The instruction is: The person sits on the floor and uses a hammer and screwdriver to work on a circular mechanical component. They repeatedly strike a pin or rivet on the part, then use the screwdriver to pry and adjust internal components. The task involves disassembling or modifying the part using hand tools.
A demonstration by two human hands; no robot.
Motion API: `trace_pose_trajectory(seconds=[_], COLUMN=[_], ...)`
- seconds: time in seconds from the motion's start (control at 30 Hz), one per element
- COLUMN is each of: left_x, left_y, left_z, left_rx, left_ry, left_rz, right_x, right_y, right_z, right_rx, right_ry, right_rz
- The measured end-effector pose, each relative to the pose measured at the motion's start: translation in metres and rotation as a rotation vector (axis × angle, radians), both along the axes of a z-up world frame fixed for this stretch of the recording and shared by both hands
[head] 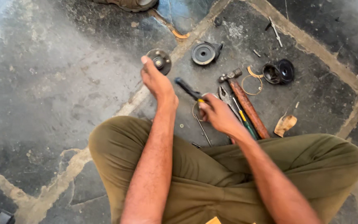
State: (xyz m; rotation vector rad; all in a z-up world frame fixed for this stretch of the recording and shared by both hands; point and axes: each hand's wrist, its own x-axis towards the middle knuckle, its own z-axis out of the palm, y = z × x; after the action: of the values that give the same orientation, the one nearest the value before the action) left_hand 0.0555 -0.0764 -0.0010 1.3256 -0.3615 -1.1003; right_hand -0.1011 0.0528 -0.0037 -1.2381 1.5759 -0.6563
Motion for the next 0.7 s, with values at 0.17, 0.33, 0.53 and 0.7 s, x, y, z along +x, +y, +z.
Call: trace_pose_trajectory(seconds=[0.17, 0.33, 0.53, 0.7], left_x=[-0.042, -0.057, -0.038, -0.028], left_y=[0.032, 0.046, 0.030, 0.013], left_z=[0.014, 0.001, -0.026, -0.043], left_rx=[0.046, 0.115, 0.305, 0.239], left_ry=[0.268, 0.371, 0.535, 0.599], left_rz=[-0.400, -0.538, -0.340, -0.352], right_x=[-0.036, -0.028, -0.022, -0.018], right_y=[0.049, 0.047, 0.041, 0.033], right_z=[0.044, 0.042, 0.045, 0.057], right_rx=[-0.191, -0.305, -0.379, -0.238], right_ry=[0.065, 0.173, 0.264, 0.417], right_rz=[0.061, -0.009, 0.033, -0.048])
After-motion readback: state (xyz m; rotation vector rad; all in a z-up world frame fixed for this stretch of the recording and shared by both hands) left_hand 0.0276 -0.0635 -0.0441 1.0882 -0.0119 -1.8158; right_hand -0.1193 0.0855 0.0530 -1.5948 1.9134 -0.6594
